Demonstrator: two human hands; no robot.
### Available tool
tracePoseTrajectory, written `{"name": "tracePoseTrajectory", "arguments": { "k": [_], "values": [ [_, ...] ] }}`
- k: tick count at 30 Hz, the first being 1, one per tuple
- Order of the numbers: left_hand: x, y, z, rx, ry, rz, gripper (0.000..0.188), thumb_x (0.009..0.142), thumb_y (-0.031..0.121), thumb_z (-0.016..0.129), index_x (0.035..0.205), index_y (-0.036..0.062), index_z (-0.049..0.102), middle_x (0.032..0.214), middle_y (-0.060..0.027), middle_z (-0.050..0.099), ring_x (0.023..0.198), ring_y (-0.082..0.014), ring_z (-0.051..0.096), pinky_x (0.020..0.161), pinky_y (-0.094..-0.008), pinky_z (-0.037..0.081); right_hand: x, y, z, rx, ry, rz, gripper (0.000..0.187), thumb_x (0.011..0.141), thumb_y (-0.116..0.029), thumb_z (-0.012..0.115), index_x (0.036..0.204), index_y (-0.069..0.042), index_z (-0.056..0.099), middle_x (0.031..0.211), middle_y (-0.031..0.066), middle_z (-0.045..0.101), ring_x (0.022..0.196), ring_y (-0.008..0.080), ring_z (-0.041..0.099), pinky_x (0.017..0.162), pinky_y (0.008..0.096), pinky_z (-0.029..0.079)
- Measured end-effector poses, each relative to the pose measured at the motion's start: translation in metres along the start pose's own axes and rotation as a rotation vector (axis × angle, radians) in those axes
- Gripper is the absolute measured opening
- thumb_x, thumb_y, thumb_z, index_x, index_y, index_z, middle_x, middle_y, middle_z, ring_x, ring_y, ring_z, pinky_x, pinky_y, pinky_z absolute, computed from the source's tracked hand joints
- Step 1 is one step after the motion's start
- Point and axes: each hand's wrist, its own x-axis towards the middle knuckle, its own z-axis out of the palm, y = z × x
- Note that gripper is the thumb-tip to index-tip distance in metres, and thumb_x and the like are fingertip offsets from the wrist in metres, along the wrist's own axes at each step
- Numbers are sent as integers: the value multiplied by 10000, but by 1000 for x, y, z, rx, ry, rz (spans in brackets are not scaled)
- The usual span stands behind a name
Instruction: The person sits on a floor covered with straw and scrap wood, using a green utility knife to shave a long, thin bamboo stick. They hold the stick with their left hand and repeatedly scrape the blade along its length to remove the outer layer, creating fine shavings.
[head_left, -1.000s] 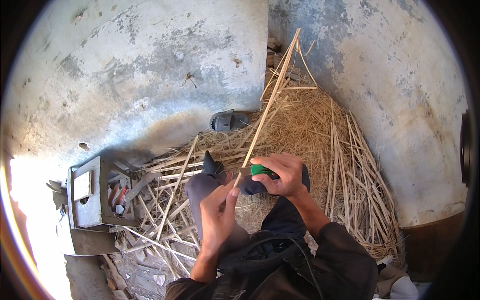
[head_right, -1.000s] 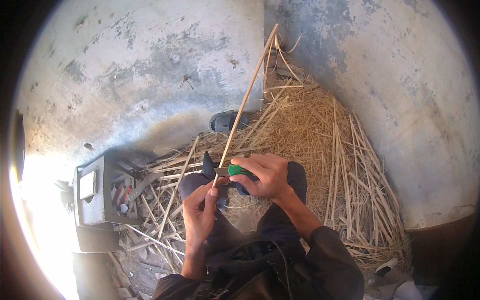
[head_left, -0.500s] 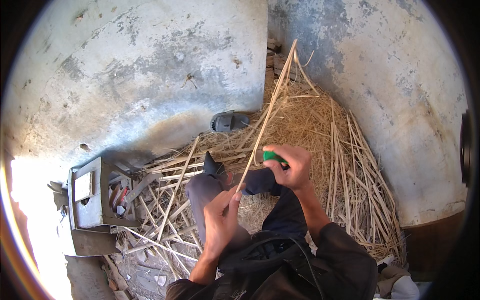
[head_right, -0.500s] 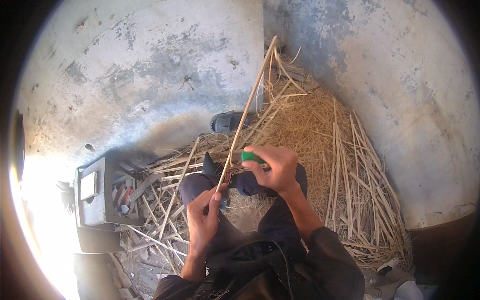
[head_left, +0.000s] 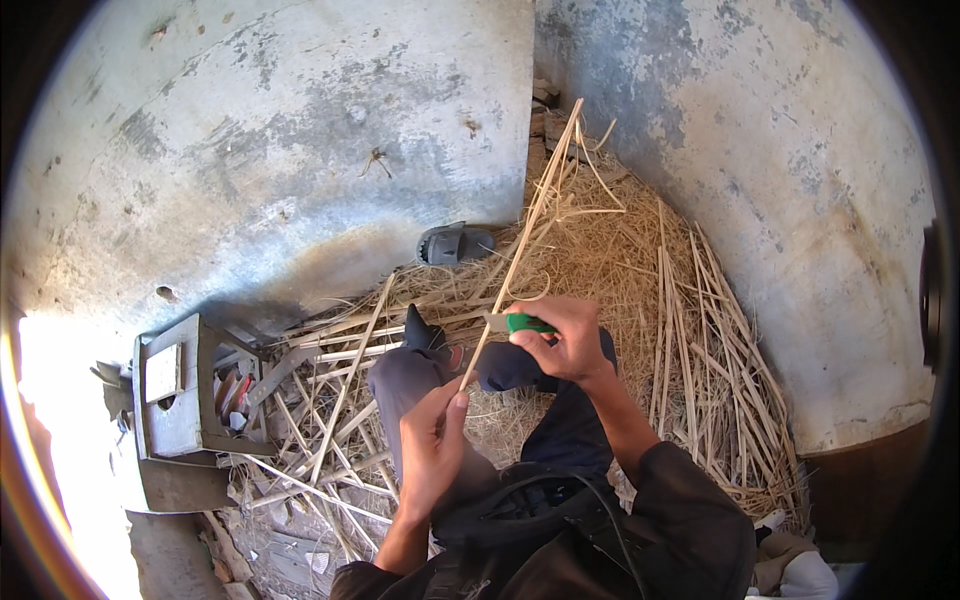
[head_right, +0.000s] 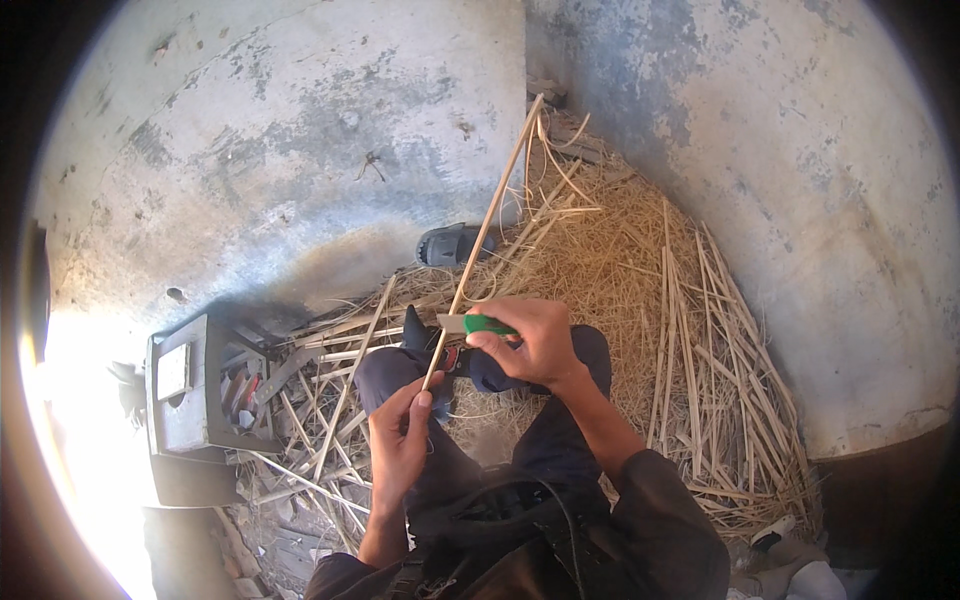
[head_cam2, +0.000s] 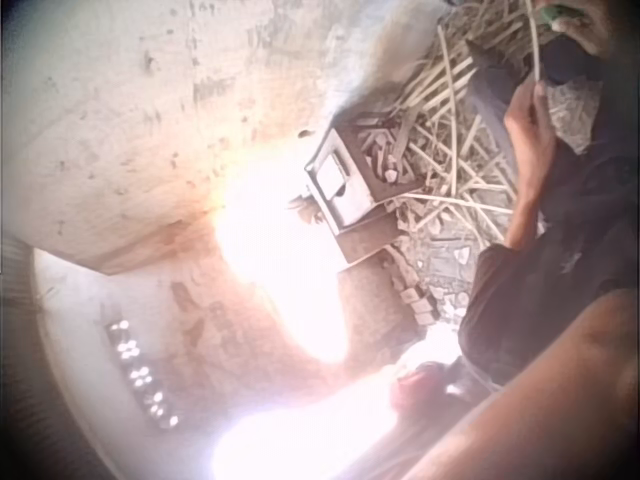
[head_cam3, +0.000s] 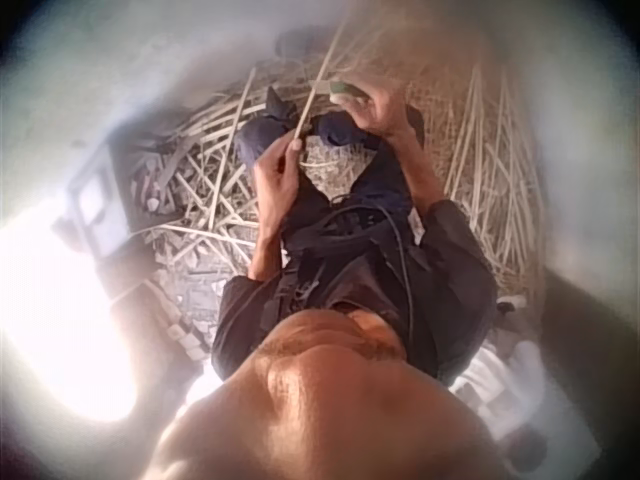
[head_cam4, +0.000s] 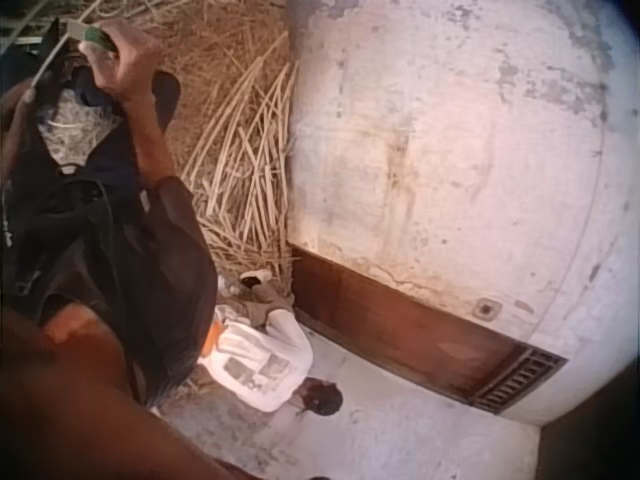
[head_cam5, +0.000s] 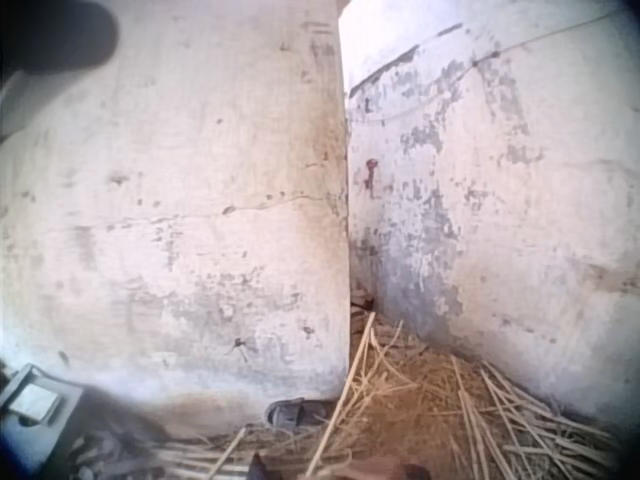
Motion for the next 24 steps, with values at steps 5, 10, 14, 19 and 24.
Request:
{"name": "tracePoseTrajectory", "arguments": {
  "k": [5,10,14,19,24],
  "values": [
    [5,4,0,116,19,124,305,1101,104,626,1365,3,741,745,-25,502,684,-96,440,619,-299,365,-3,-6,7,-7,24,30,362,940,-383,835,1049,-40,795,930,109,809,734,234,786,609,333,602],
    [3,13,2,168,56,176,321,1072,54,653,1381,11,729,722,-49,432,643,-119,408,585,-332,328,3,-5,4,-121,108,-137,353,934,-402,833,1030,-64,805,929,89,819,738,252,789,638,345,606],
    [-1,17,4,155,44,152,323,1064,41,657,1377,8,730,717,-53,434,639,-120,405,583,-332,328,4,-5,-2,-196,130,-199,349,927,-422,834,1018,-86,811,908,60,820,730,246,786,648,339,598],
    [-3,13,3,162,25,136,293,1100,110,629,1346,7,751,743,-53,517,690,-123,468,635,-315,408,3,-5,-4,-248,149,-207,352,924,-444,830,1005,-102,812,878,43,812,707,226,776,598,326,558],
    [-3,14,2,173,21,115,285,1099,100,623,1327,-4,756,757,-70,571,699,-127,503,655,-311,435,1,-2,-2,-261,166,-216,352,932,-455,819,994,-109,812,864,33,807,694,218,768,582,325,542]
  ]
}}
